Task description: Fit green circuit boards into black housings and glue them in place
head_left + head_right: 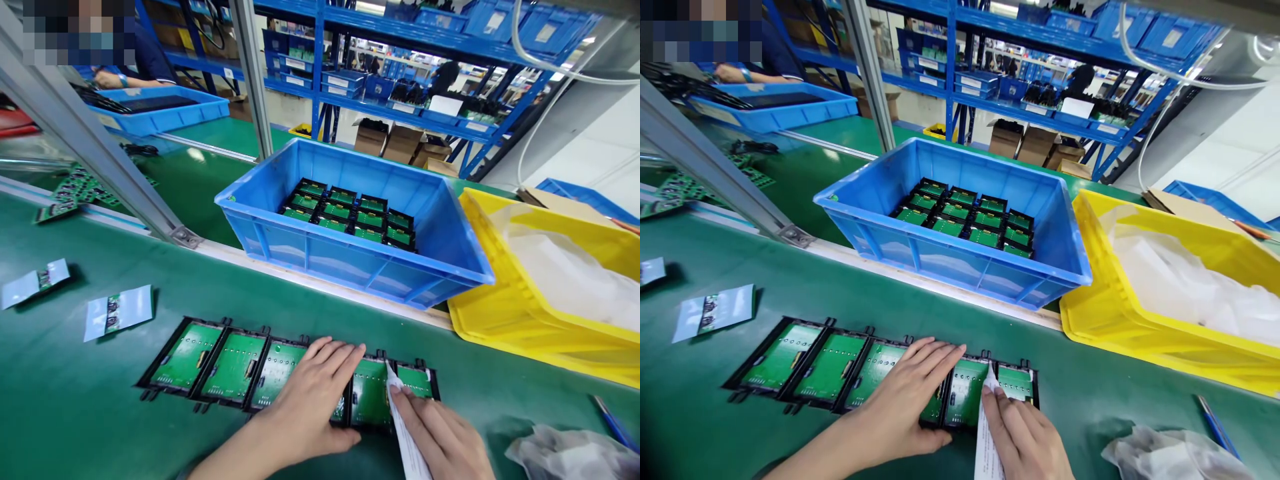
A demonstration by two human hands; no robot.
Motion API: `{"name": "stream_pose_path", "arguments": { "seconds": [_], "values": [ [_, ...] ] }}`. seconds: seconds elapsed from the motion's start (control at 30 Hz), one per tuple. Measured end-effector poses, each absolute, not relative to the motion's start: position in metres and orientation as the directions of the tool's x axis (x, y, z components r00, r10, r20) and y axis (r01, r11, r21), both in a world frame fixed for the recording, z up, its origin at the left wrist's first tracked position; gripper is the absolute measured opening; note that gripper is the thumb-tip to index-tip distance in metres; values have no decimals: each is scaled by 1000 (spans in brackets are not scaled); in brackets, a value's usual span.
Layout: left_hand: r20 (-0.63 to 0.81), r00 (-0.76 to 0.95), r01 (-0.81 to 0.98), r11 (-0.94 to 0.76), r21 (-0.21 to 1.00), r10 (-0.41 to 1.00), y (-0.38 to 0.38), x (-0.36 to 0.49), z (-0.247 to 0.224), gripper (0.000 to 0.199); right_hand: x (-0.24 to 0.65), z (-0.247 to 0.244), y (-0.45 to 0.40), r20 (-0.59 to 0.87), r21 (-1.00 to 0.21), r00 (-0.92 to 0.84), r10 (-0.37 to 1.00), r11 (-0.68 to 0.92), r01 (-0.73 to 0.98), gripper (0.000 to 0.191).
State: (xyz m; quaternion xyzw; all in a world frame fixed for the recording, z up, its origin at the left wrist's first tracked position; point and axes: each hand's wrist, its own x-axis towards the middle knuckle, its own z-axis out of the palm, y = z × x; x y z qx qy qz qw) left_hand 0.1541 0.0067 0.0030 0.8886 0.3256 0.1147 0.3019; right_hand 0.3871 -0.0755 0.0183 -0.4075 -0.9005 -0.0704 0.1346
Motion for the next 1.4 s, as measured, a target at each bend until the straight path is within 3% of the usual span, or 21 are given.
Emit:
{"name": "stream_pose_path", "arguments": {
  "seconds": [0.37,0.63,0.9,1.17,1.4],
  "values": [
    [27,755,506,-608,612,655,6,153,2,104,389,15,-78,293,31,-644,707,666,746,56],
    [-10,755,520,-590,618,655,7,154,5,101,380,25,-74,309,108,-646,698,649,753,75],
    [18,753,512,-603,612,658,7,153,2,102,363,33,-63,432,199,-617,658,597,777,69],
    [95,740,495,-635,593,666,5,154,-5,104,367,23,-69,371,234,-633,679,591,772,63],
    [53,745,518,-625,584,666,7,154,-2,106,363,25,-70,389,253,-623,679,571,781,48]
  ]
}}
